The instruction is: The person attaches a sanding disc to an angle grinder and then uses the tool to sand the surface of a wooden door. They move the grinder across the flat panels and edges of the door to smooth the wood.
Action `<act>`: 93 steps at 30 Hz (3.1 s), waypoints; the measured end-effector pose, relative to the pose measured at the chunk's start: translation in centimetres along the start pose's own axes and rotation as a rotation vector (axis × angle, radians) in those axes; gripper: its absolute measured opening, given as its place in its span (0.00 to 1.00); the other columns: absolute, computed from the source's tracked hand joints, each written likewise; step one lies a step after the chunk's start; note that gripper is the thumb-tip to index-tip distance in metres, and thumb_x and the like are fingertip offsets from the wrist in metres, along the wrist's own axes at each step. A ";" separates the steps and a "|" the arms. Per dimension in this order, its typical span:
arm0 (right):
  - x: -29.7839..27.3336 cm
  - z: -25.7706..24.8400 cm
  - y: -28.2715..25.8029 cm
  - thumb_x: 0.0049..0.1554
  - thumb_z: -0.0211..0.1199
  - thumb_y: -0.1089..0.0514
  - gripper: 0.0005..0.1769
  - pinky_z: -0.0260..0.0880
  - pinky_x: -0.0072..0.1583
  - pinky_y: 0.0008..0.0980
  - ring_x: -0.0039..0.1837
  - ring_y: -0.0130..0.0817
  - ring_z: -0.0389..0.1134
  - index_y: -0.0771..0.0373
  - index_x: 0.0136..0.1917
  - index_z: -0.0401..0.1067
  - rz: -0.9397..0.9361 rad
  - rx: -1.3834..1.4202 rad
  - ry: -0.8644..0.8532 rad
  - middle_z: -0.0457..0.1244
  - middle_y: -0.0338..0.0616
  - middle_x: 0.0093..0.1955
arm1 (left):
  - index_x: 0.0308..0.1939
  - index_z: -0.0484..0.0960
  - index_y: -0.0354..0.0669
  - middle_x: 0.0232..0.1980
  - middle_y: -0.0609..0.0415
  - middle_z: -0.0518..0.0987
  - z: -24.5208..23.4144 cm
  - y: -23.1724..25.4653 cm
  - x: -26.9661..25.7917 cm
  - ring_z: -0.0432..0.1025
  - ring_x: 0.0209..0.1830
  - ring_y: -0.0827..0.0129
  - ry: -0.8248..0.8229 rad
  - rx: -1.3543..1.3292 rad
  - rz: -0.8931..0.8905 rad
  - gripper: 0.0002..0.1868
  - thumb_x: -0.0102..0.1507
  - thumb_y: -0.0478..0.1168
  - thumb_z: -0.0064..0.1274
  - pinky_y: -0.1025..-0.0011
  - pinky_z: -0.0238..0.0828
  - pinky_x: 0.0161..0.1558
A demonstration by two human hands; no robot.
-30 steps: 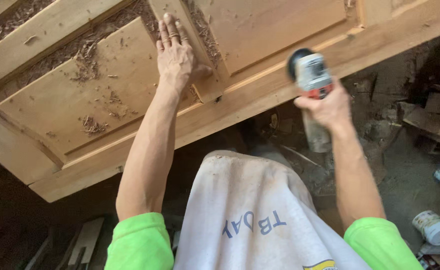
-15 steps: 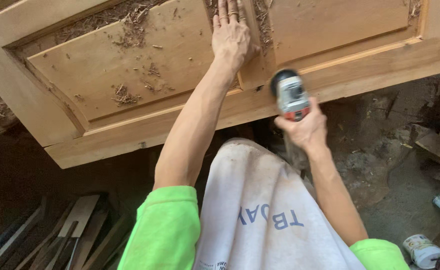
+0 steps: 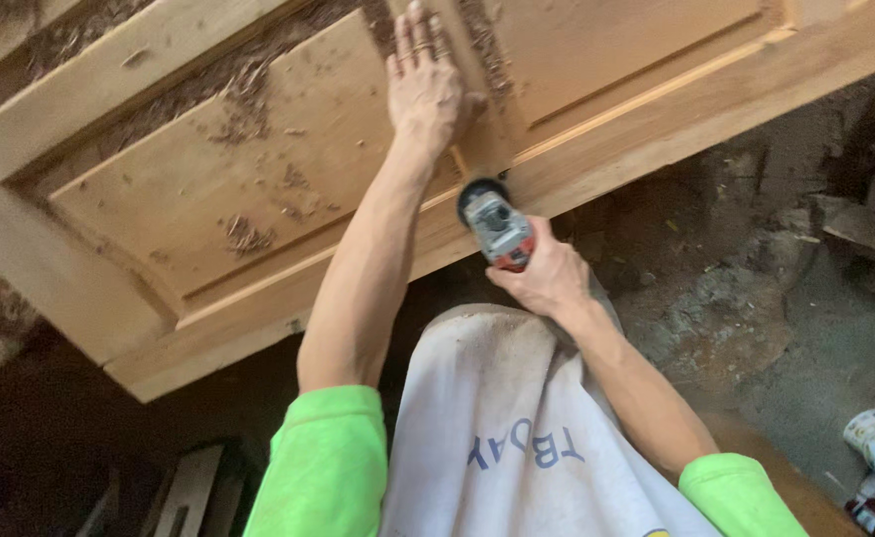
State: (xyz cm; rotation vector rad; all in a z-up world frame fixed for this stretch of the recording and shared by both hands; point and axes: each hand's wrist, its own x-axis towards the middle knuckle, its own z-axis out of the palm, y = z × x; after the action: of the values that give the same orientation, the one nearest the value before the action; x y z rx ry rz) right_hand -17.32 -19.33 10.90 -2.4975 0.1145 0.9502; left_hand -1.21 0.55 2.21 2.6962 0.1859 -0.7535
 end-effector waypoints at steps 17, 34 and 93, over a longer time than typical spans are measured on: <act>12.4 -26.8 26.6 0.35 0.75 0.38 0.46 0.71 0.60 0.44 0.58 0.51 0.71 0.63 0.61 0.70 0.142 0.112 0.208 0.69 0.57 0.55 | 0.82 0.32 0.36 0.86 0.42 0.29 0.4 4.3 0.8 0.34 0.85 0.43 -0.034 0.154 -0.308 0.68 0.58 0.75 0.51 0.44 0.38 0.78; 16.7 -35.5 32.8 0.39 0.78 0.45 0.41 0.71 0.59 0.38 0.55 0.41 0.73 0.66 0.61 0.71 -0.061 0.226 0.230 0.70 0.52 0.54 | 0.83 0.34 0.34 0.85 0.38 0.30 4.0 3.7 2.9 0.37 0.83 0.37 0.032 0.191 -0.452 0.64 0.63 0.71 0.51 0.39 0.37 0.78; 3.7 -11.8 10.8 0.39 0.74 0.39 0.46 0.71 0.59 0.51 0.55 0.57 0.72 0.53 0.67 0.65 -0.136 -0.223 -0.163 0.71 0.55 0.51 | 0.83 0.46 0.40 0.85 0.48 0.35 8.5 6.0 -5.6 0.34 0.84 0.44 0.183 -0.055 -0.181 0.39 0.74 0.51 0.42 0.47 0.39 0.79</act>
State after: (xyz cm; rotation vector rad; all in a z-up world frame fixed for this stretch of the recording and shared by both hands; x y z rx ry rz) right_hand -9.90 -33.91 12.01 -2.5739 -0.2217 1.1582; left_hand -8.82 -8.22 0.03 2.7192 0.4925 -0.5407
